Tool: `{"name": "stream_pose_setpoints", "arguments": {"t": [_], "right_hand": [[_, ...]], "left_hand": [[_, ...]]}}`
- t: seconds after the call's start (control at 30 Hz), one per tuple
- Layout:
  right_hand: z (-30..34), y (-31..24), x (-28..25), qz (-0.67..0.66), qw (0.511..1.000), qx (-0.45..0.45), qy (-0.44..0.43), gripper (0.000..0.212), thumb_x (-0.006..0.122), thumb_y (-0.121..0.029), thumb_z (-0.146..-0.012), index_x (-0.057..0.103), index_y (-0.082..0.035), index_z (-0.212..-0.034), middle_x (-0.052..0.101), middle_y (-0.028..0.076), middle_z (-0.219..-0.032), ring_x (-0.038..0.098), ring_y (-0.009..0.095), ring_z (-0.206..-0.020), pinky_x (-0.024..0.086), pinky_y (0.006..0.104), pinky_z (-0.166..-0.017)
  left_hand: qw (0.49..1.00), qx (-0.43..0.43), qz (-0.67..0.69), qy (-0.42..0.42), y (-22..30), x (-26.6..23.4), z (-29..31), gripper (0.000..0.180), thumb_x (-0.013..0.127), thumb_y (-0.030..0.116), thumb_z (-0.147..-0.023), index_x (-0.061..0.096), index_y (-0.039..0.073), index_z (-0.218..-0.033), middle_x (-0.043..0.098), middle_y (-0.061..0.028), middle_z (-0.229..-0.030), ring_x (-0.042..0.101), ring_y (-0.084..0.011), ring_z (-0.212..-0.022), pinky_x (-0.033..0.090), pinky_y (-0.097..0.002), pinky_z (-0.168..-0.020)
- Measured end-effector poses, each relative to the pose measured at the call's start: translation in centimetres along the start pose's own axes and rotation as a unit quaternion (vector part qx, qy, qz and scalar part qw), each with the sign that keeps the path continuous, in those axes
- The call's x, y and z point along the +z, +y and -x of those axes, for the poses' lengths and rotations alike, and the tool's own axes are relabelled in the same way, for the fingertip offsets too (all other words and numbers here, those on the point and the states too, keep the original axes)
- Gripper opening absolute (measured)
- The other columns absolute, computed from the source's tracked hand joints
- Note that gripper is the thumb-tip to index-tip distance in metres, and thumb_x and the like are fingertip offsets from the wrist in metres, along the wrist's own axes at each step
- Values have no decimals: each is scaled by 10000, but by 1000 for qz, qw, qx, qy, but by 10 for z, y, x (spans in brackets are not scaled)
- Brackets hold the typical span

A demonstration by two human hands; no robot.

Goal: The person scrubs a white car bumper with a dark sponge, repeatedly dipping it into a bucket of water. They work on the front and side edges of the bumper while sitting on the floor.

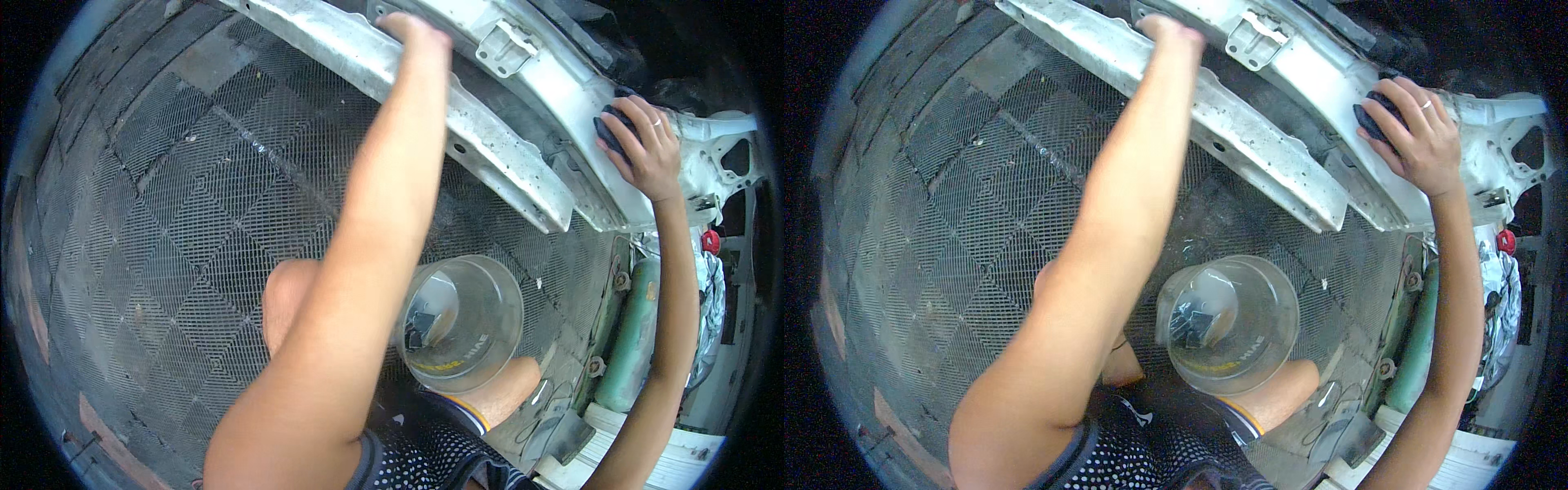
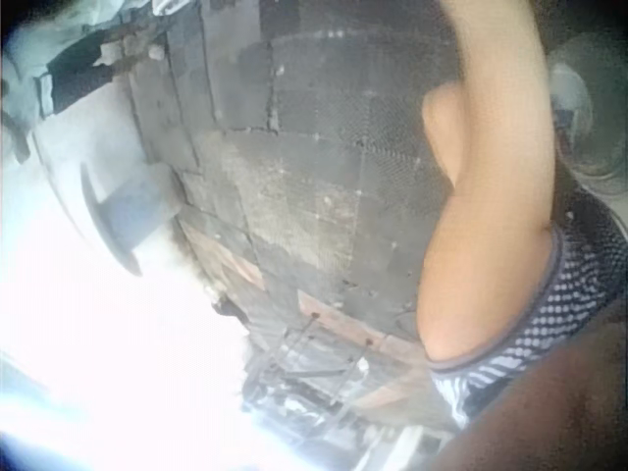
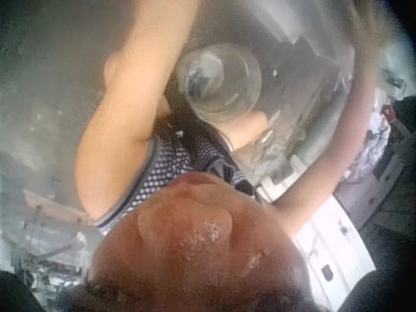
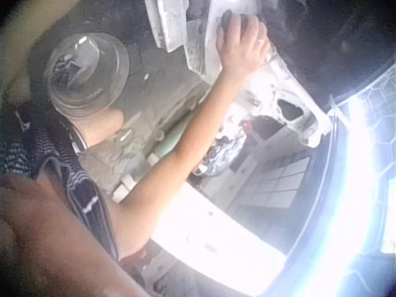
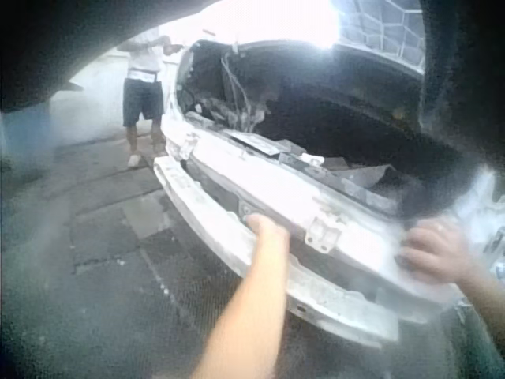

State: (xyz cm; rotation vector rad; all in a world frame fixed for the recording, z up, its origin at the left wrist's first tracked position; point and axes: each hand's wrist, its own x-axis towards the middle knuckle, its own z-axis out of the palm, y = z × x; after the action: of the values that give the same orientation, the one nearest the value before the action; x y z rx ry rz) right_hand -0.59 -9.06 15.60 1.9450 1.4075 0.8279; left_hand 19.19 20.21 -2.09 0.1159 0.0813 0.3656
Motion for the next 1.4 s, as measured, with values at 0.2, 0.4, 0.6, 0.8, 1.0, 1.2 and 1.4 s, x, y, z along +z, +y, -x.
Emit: {"name": "stream_pose_setpoints", "arguments": {"t": [0.2,0.4,0.6,0.8,1.0,1.2,1.4], "right_hand": [[6,0,-4,3,1000,2,-12,391,805,-316,-816,706,-125,-1143,653,75,-1243,644,296,-1159,535,423,-936],[8,1,-2,5,1000,3,-9,406,809,-323,-807,702,-126,-1146,653,74,-1245,643,290,-1163,538,413,-936],[15,0,-1,8,1000,3,-16,410,808,-333,-795,700,-127,-1132,652,82,-1238,644,293,-1159,536,417,-936],[12,2,-3,2,1000,7,-13,428,810,-334,-789,699,-117,-1140,653,89,-1240,648,294,-1148,537,426,-932],[15,3,0,-1,1000,3,-24,430,832,-258,-780,703,-102,-1159,661,103,-1263,650,319,-1162,535,445,-948],[22,7,3,-3,999,3,-46,467,837,-233,-762,713,-96,-1191,657,116,-1285,643,342,-1182,534,452,-960],[2,7,-3,-8,1000,-14,-27,430,816,-281,-793,708,-99,-1168,657,112,-1269,645,339,-1169,540,455,-939]], "left_hand": [[997,72,-36,-19,-28,15,40,467,372,348,-1090,558,-21,-1307,624,-142,-1210,647,-253,-1062,572,-378,-888],[987,141,-72,-23,-31,21,33,422,410,315,-1084,592,-16,-1273,660,-118,-1140,674,-226,-993,594,-344,-831],[977,37,-144,152,-4,3,3,811,195,587,-1093,238,-43,-1602,278,-208,-1668,319,-335,-1521,273,-443,-1248],[988,72,-130,27,9,-10,-41,735,171,499,-1118,369,-74,-1533,448,-214,-1565,469,-362,-1414,366,-432,-1193],[999,30,-15,-4,14,-1,-17,680,222,443,-1130,425,-99,-1486,477,-237,-1536,494,-371,-1385,387,-430,-1174],[983,76,-78,145,-4,-25,-47,699,225,454,-1121,350,-99,-1530,406,-257,-1584,444,-394,-1425,343,-443,-1208],[985,105,-120,70,4,-34,-56,717,241,474,-1117,346,-106,-1526,424,-240,-1574,482,-392,-1391,392,-489,-1180]]}}
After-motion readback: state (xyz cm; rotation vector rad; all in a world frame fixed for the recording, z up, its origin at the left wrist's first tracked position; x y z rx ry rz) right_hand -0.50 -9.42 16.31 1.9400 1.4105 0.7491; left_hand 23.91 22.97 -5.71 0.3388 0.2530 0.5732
